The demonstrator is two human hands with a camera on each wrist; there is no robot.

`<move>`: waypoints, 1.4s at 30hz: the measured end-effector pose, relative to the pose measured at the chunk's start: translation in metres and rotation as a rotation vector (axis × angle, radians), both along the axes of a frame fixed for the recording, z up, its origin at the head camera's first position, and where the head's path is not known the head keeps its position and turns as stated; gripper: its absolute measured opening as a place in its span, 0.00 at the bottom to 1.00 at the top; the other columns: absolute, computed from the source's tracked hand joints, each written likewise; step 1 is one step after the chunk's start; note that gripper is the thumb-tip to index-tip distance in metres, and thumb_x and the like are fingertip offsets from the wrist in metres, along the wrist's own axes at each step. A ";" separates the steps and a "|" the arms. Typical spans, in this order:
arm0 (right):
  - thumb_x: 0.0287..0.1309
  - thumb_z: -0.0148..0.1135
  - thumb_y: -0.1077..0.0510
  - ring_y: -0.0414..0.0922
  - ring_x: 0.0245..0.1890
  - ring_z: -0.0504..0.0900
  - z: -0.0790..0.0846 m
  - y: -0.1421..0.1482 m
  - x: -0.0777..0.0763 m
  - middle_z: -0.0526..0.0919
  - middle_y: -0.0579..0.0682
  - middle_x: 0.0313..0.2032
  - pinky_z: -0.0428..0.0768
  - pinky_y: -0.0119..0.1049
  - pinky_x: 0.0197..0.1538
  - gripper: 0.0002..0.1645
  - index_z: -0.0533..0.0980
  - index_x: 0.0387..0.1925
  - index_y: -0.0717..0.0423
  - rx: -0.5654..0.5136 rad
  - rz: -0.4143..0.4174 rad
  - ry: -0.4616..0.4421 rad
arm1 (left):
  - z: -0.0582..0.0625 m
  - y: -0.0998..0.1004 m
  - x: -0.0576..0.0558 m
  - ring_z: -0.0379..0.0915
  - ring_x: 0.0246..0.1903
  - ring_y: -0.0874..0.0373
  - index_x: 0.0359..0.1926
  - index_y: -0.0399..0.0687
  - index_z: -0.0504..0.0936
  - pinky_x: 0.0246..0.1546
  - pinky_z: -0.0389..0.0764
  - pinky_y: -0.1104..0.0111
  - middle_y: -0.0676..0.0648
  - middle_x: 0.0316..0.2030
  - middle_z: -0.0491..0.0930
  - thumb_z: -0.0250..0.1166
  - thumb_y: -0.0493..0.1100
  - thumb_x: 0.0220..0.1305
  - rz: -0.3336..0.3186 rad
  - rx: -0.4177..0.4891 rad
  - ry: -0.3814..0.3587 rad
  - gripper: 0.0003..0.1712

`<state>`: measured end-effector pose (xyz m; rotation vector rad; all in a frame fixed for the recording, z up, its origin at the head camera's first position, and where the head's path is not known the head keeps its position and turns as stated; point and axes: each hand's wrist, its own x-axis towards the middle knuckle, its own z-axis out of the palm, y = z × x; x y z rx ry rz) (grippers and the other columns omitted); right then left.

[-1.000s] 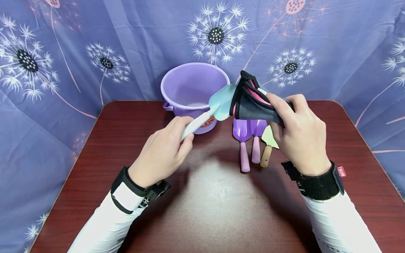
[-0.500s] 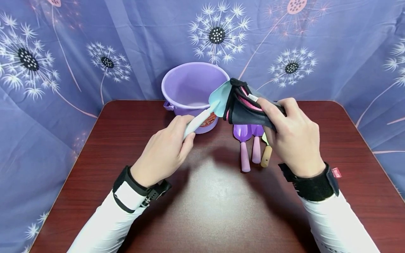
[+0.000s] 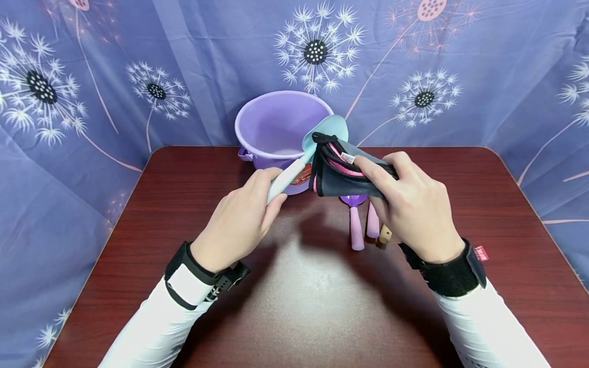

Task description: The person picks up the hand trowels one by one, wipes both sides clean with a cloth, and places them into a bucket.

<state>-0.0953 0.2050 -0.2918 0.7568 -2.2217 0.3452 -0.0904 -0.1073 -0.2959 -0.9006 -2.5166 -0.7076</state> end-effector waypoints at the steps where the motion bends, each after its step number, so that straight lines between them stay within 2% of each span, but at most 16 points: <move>1: 0.66 0.66 0.62 0.57 0.28 0.79 0.000 0.000 0.000 0.78 0.61 0.44 0.74 0.55 0.17 0.28 0.80 0.67 0.45 0.003 0.008 0.000 | 0.000 0.000 0.000 0.72 0.29 0.54 0.65 0.41 0.72 0.26 0.75 0.59 0.46 0.43 0.75 0.63 0.43 0.79 0.001 0.000 0.000 0.21; 5: 0.63 0.66 0.65 0.56 0.28 0.79 0.001 -0.001 0.001 0.79 0.62 0.44 0.74 0.54 0.16 0.31 0.81 0.67 0.46 0.017 0.036 0.000 | 0.000 -0.001 -0.001 0.72 0.29 0.54 0.64 0.40 0.72 0.25 0.75 0.59 0.46 0.44 0.76 0.63 0.43 0.79 0.005 -0.002 0.007 0.20; 12: 0.64 0.66 0.64 0.55 0.26 0.78 0.001 -0.001 0.000 0.79 0.61 0.43 0.74 0.53 0.17 0.30 0.81 0.66 0.45 0.039 0.072 -0.001 | 0.002 -0.002 -0.001 0.73 0.30 0.53 0.64 0.39 0.72 0.26 0.76 0.58 0.45 0.46 0.76 0.64 0.43 0.79 0.010 0.008 0.022 0.21; 19: 0.62 0.65 0.67 0.54 0.26 0.78 0.003 0.004 0.000 0.80 0.60 0.44 0.74 0.53 0.17 0.32 0.81 0.67 0.45 0.055 0.079 -0.003 | 0.003 -0.001 -0.002 0.75 0.32 0.53 0.65 0.39 0.72 0.27 0.78 0.58 0.45 0.47 0.77 0.64 0.43 0.78 -0.001 0.008 0.029 0.21; 24: 0.66 0.65 0.65 0.53 0.28 0.78 0.005 0.009 -0.001 0.80 0.59 0.45 0.75 0.52 0.17 0.30 0.80 0.68 0.44 0.080 0.049 -0.045 | 0.003 -0.001 -0.002 0.73 0.31 0.54 0.65 0.40 0.72 0.26 0.76 0.60 0.46 0.45 0.76 0.65 0.42 0.78 -0.012 0.005 0.027 0.21; 28: 0.67 0.65 0.63 0.52 0.26 0.77 0.005 0.011 -0.002 0.79 0.58 0.44 0.74 0.51 0.17 0.30 0.79 0.68 0.44 0.093 0.014 -0.054 | 0.003 -0.001 -0.002 0.72 0.31 0.54 0.65 0.41 0.72 0.27 0.76 0.60 0.46 0.44 0.76 0.63 0.43 0.79 -0.011 -0.004 0.019 0.20; 35: 0.56 0.70 0.68 0.55 0.25 0.78 0.004 0.016 -0.005 0.79 0.58 0.43 0.73 0.56 0.16 0.38 0.79 0.68 0.42 0.025 -0.047 -0.051 | 0.003 -0.001 0.000 0.73 0.32 0.55 0.64 0.42 0.73 0.27 0.76 0.60 0.47 0.44 0.76 0.64 0.43 0.79 -0.015 -0.017 0.000 0.20; 38: 0.58 0.70 0.66 0.56 0.26 0.80 0.003 0.018 -0.006 0.79 0.58 0.42 0.74 0.58 0.17 0.36 0.79 0.67 0.42 -0.009 -0.080 -0.052 | 0.003 0.000 0.000 0.72 0.31 0.55 0.64 0.42 0.73 0.27 0.76 0.60 0.47 0.43 0.76 0.64 0.43 0.79 -0.015 -0.024 0.000 0.20; 42: 0.61 0.66 0.65 0.56 0.25 0.79 0.003 0.019 -0.007 0.79 0.58 0.41 0.72 0.58 0.16 0.32 0.80 0.66 0.42 -0.052 -0.125 -0.039 | 0.003 0.000 0.001 0.71 0.30 0.55 0.63 0.42 0.73 0.26 0.75 0.60 0.47 0.43 0.75 0.63 0.43 0.79 -0.021 -0.028 0.005 0.19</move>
